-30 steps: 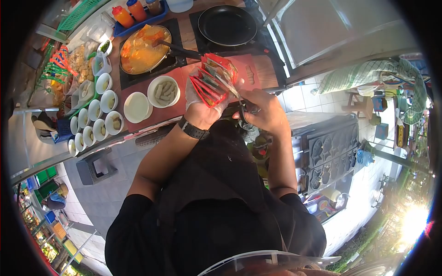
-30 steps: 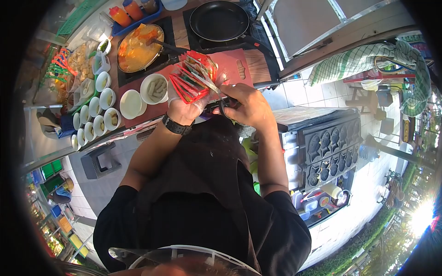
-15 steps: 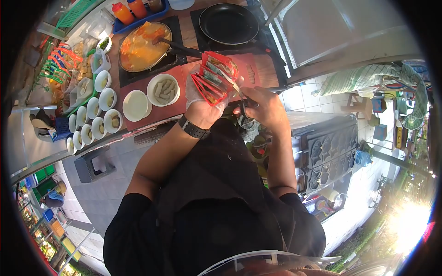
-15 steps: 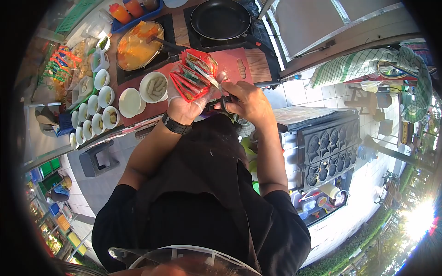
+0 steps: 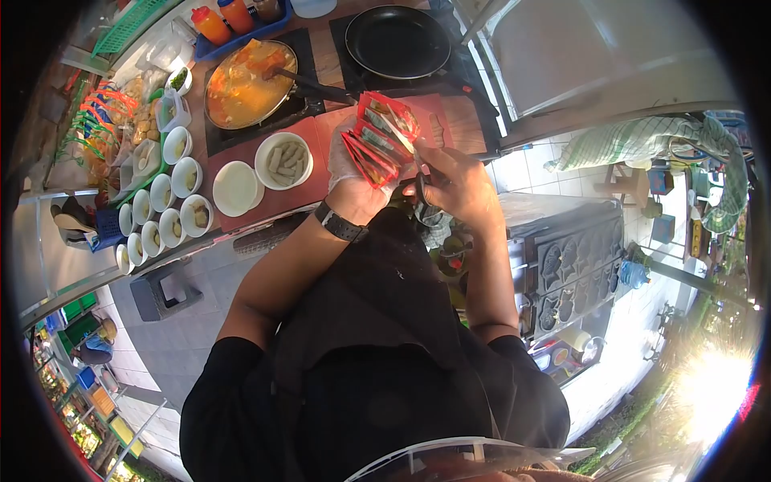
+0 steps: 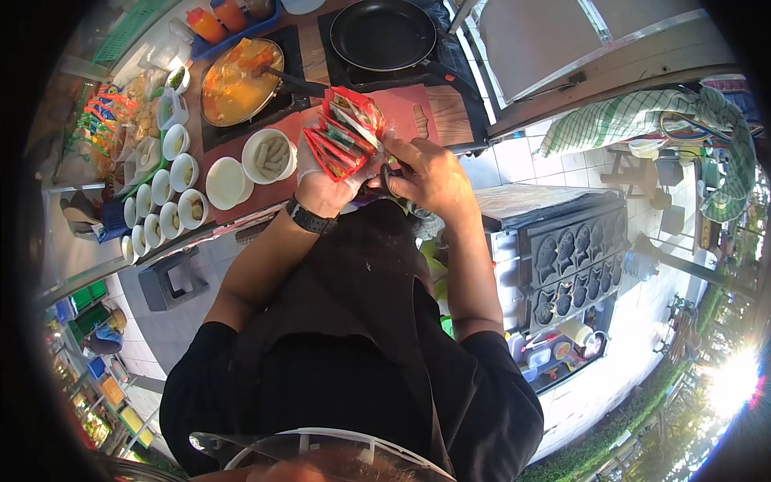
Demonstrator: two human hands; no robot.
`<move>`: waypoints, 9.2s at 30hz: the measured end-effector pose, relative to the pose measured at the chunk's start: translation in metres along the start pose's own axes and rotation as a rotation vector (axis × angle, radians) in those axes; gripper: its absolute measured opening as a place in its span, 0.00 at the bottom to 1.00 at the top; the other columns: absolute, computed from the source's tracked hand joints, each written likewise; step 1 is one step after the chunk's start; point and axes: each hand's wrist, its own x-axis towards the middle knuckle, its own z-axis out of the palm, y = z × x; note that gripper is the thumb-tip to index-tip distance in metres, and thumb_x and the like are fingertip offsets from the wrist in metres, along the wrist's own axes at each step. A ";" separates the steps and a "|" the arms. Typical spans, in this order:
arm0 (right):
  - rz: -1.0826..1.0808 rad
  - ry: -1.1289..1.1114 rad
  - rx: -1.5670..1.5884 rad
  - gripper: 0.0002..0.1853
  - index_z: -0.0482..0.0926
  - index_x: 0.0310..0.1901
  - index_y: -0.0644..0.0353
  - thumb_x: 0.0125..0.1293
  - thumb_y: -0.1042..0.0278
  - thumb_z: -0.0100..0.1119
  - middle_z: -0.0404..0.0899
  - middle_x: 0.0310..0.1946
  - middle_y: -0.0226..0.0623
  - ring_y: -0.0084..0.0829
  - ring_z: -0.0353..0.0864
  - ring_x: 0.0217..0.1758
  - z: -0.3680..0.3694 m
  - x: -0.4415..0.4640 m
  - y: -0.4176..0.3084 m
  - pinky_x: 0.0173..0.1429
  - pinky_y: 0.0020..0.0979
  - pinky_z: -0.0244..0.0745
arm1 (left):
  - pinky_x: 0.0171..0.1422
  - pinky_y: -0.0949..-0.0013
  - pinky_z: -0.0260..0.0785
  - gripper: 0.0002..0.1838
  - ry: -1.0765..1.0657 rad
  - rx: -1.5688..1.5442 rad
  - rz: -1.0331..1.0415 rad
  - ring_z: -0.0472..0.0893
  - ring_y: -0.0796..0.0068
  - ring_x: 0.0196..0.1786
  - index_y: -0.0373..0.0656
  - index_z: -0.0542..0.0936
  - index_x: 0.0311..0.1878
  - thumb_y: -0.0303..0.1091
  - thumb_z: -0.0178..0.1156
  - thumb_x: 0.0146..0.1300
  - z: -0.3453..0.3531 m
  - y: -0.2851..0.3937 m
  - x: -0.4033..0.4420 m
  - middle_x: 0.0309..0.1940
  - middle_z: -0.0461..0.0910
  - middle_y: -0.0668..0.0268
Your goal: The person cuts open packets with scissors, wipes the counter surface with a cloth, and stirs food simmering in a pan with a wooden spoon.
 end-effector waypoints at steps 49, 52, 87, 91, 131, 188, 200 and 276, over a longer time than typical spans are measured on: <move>-0.025 -0.070 0.005 0.29 0.86 0.56 0.58 0.52 0.60 0.82 0.82 0.29 0.40 0.41 0.84 0.34 -0.002 0.017 0.006 0.39 0.40 0.78 | 0.83 0.30 0.61 0.28 -0.323 -0.233 0.076 0.76 0.48 0.72 0.43 0.76 0.69 0.54 0.55 0.79 -0.020 0.022 0.019 0.67 0.79 0.53; -0.023 -0.058 0.004 0.28 0.86 0.57 0.58 0.52 0.63 0.80 0.82 0.30 0.40 0.41 0.84 0.34 -0.002 0.020 0.004 0.40 0.40 0.78 | 0.82 0.31 0.63 0.27 -0.242 -0.260 0.090 0.77 0.48 0.70 0.42 0.77 0.68 0.54 0.54 0.79 -0.021 0.017 0.021 0.66 0.80 0.54; -0.020 -0.028 -0.007 0.30 0.83 0.60 0.60 0.52 0.67 0.76 0.80 0.31 0.41 0.44 0.84 0.35 0.004 0.017 0.010 0.43 0.42 0.79 | 0.63 0.35 0.80 0.37 -0.178 -0.100 0.055 0.80 0.38 0.67 0.42 0.76 0.70 0.66 0.48 0.78 -0.026 0.008 0.017 0.64 0.81 0.51; 0.014 0.000 0.041 0.30 0.83 0.60 0.62 0.53 0.67 0.75 0.81 0.32 0.42 0.43 0.85 0.35 0.001 0.020 -0.005 0.43 0.41 0.79 | 0.61 0.36 0.81 0.35 -0.279 -0.094 -0.002 0.81 0.42 0.65 0.43 0.77 0.69 0.65 0.47 0.78 -0.028 0.012 0.019 0.63 0.82 0.52; -0.040 -0.093 0.003 0.26 0.85 0.55 0.61 0.53 0.66 0.80 0.82 0.32 0.41 0.38 0.87 0.34 0.001 0.020 0.000 0.42 0.37 0.81 | 0.77 0.29 0.70 0.30 -0.143 -0.206 0.158 0.79 0.47 0.69 0.43 0.74 0.71 0.57 0.50 0.80 -0.020 0.017 0.022 0.68 0.79 0.52; -0.054 -0.137 -0.037 0.31 0.85 0.56 0.61 0.52 0.56 0.85 0.83 0.34 0.40 0.38 0.86 0.34 0.001 0.019 0.000 0.39 0.36 0.82 | 0.62 0.32 0.79 0.34 0.134 -0.123 0.121 0.83 0.39 0.58 0.45 0.79 0.64 0.66 0.42 0.79 0.001 0.024 0.025 0.57 0.84 0.55; -0.086 -0.097 -0.066 0.32 0.85 0.55 0.61 0.50 0.55 0.85 0.81 0.33 0.40 0.39 0.85 0.33 0.003 0.020 -0.006 0.39 0.38 0.80 | 0.57 0.40 0.85 0.28 0.163 -0.074 0.151 0.86 0.50 0.49 0.43 0.82 0.58 0.58 0.44 0.80 0.007 0.016 0.022 0.51 0.86 0.56; -0.170 -0.130 -0.047 0.31 0.85 0.55 0.59 0.50 0.57 0.85 0.82 0.31 0.39 0.42 0.84 0.35 -0.001 0.014 0.001 0.39 0.41 0.77 | 0.77 0.32 0.69 0.27 0.012 -0.261 0.165 0.80 0.49 0.68 0.44 0.78 0.66 0.56 0.48 0.81 -0.016 0.036 0.030 0.63 0.83 0.55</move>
